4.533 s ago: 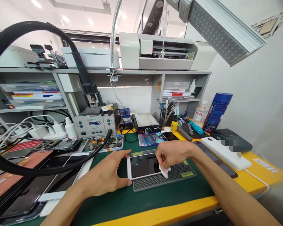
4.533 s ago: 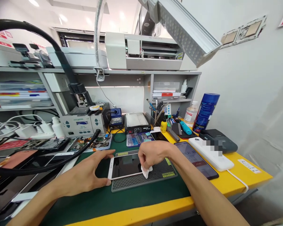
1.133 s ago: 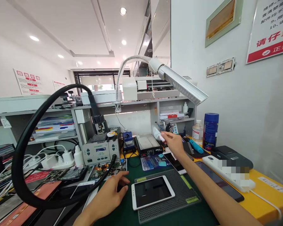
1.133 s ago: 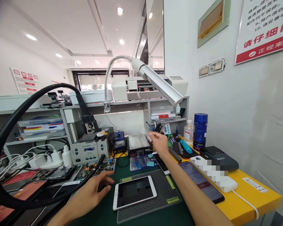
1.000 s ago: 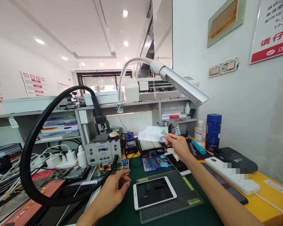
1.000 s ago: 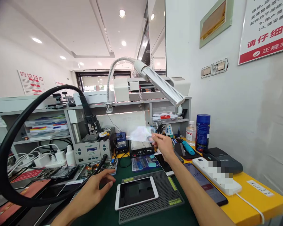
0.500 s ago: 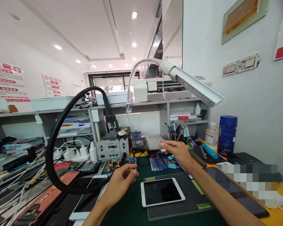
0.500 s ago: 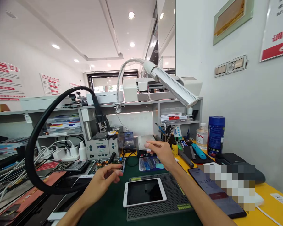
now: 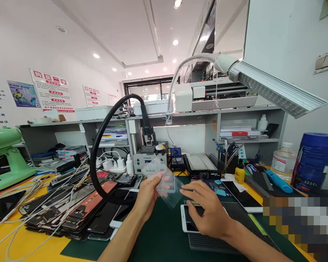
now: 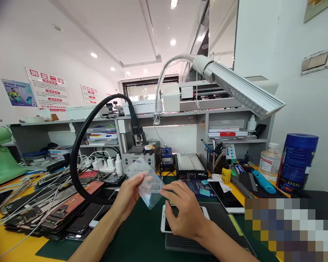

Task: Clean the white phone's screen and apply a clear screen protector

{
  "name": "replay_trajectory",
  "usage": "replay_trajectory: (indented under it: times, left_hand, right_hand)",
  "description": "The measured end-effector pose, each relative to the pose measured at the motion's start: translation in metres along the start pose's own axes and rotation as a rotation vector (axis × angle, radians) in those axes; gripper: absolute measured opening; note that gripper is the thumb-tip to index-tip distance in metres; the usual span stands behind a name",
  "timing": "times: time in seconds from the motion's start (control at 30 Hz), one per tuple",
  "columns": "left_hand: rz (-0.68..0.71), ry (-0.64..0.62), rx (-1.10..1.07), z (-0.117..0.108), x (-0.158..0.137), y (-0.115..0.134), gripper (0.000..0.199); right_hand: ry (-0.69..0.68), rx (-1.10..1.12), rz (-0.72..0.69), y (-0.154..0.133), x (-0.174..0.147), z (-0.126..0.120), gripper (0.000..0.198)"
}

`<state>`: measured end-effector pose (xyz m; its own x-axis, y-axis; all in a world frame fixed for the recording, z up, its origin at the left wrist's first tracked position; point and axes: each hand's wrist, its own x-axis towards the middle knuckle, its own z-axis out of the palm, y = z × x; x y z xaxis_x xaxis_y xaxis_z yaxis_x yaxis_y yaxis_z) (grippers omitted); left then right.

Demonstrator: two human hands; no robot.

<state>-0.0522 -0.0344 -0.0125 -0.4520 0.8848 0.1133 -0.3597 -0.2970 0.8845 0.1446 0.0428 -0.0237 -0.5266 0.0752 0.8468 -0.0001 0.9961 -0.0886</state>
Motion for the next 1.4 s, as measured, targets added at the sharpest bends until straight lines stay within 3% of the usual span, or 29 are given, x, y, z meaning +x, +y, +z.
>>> replay_trajectory:
  times: [0.3,0.5,0.63,0.8,1.13,1.4]
  left_hand:
    - [0.002,-0.06,-0.009,0.006,-0.003,-0.002,0.034]
    - [-0.03,-0.11,0.005,0.009,-0.007,-0.004,0.035]
    - [-0.072,-0.157,0.009,0.013,-0.01,-0.007,0.035]
    - [-0.124,-0.251,0.004,0.021,-0.015,-0.011,0.034]
    - [-0.132,-0.206,0.068,0.022,-0.017,-0.014,0.052]
    - [-0.112,-0.237,0.069,0.024,-0.017,-0.019,0.059]
  right_hand:
    - [-0.078,0.116,0.584,-0.012,0.004,0.004,0.027]
    - [-0.111,0.318,0.811,-0.015,0.009,0.0,0.026]
    - [-0.116,0.402,0.856,-0.012,0.01,0.002,0.025]
    - [-0.222,0.472,0.848,-0.01,0.005,0.005,0.038]
    - [-0.393,0.433,0.793,-0.024,0.006,-0.002,0.078]
    - [-0.356,0.313,0.698,-0.025,-0.005,0.012,0.076]
